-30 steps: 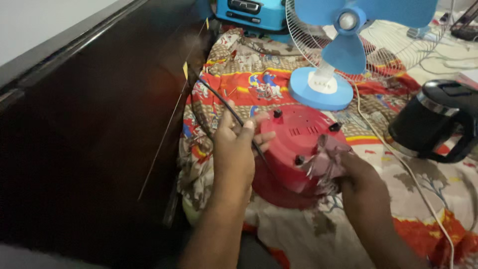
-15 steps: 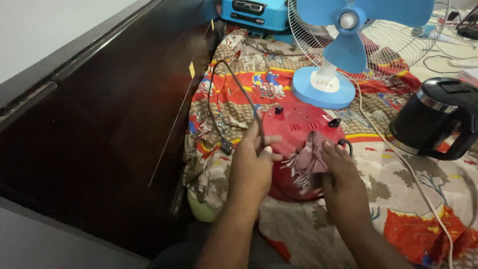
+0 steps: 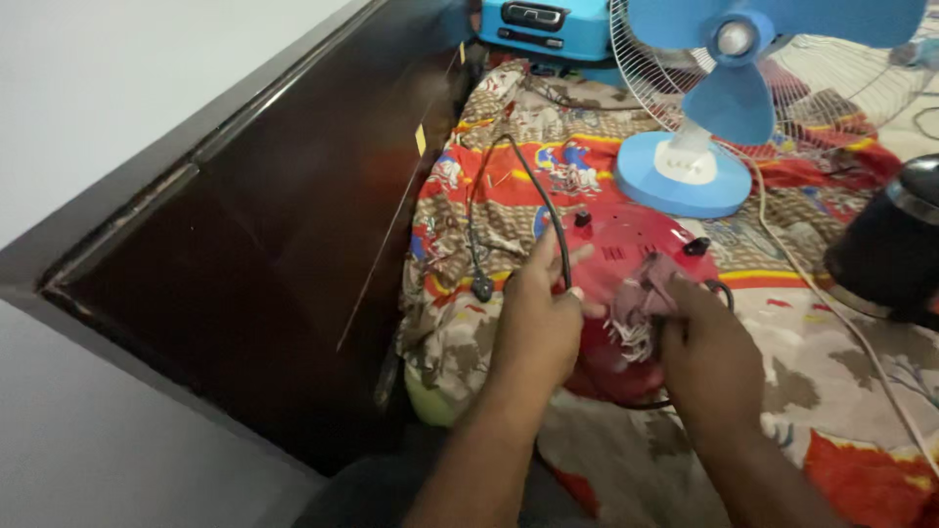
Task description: The person wipes the exterior and interior of a red electric appliance using a pink cloth. They clean the bottom vents, the sides, and the inside bowl, handling the power cord to move it out of the way.
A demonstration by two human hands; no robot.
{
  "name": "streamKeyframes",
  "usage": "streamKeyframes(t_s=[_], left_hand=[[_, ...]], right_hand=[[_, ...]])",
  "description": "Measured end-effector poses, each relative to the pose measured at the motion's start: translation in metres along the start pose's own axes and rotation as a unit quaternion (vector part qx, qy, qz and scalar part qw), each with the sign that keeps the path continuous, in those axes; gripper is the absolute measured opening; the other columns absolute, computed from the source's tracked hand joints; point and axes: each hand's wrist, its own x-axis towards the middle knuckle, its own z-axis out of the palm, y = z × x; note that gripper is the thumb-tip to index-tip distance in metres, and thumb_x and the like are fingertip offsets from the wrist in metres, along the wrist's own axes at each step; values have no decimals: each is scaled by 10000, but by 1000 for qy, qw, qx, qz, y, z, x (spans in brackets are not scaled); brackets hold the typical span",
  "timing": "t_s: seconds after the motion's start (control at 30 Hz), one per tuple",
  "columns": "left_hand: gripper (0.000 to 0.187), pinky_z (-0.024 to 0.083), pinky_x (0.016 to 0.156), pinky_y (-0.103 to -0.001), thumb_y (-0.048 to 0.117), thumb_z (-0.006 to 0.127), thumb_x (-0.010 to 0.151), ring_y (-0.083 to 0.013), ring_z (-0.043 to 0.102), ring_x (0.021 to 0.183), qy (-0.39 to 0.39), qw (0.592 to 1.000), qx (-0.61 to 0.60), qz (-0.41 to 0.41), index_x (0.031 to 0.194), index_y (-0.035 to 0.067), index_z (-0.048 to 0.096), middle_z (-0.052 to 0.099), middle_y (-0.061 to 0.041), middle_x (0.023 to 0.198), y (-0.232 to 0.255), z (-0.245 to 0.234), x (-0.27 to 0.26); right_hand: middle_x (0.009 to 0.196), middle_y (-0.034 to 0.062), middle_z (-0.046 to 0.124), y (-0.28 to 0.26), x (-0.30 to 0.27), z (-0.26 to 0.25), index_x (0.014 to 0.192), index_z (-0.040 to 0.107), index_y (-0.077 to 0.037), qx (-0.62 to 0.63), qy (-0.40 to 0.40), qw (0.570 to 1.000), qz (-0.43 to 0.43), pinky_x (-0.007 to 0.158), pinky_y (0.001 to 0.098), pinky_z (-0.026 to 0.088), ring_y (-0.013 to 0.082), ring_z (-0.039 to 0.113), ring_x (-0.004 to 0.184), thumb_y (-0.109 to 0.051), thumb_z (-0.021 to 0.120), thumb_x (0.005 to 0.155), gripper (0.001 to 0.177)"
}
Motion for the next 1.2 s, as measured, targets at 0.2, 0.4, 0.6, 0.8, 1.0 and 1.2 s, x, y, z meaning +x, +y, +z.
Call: streamKeyframes(t_s=[0.2, 0.4, 0.6, 0.8, 1.0, 1.2], left_hand=[[507, 559, 776, -268, -46, 600, 938, -117, 694, 868, 23, 998, 28, 53, 1438, 31, 569, 756, -126, 1080, -33, 0, -1], [407, 561, 738, -257, -46, 689, 917, -90, 655, 840, 33, 992, -97, 76, 1322, -4, 694, 728, -104, 1004, -47, -1, 25], [286, 589, 712, -274, -69, 614, 927, -145, 684, 783, 37, 968, -247, 16, 1211, -45, 639, 750, -103, 1013, -56, -15, 31], [442, 606, 673, -281, -68, 611, 875, -118, 697, 782, 39, 987, -156, 3, 1313, -14, 594, 735, -101, 1010, -57, -16, 30], [552, 524, 617, -254, -4, 625, 897, -126, 645, 700, 39, 991, -123, -23, 1437, 82, 544, 718, -40, 987, -64, -6, 30], [265, 540, 687, -247, 122, 641, 994, -58, 656, 814, 46, 986, -160, -17, 1212, -21, 686, 750, 2, 989, -76, -7, 34]], right_hand=[[982, 172, 754, -1, 5, -7, 1226, 692, -95, 179, -100, 975, 89, 811, 426, 548, 327, 712, 911, -151, 552, 983, 286], [880, 129, 682, -24, -21, 2, 1098, 673, -22, 320, -158, 934, -25, 682, 341, 515, 222, 624, 769, -14, 533, 934, 216], [701, 93, 712, 21, -9, 9, 1061, 684, -100, 82, -411, 906, 53, 619, 337, 582, 204, 690, 633, -66, 659, 892, 174], [781, 132, 720, 76, 28, -40, 1036, 694, -16, 298, -193, 928, 113, 609, 373, 562, 227, 690, 654, 6, 520, 943, 198], [1070, 114, 755, 39, 18, -28, 1148, 698, -25, 198, -117, 969, 88, 866, 406, 569, 270, 710, 1002, -51, 587, 973, 208], [1458, 142, 597, 2, -3, 3, 1409, 608, -131, 31, -74, 965, -249, 1135, 490, 400, 339, 508, 1395, -17, 649, 838, 584]])
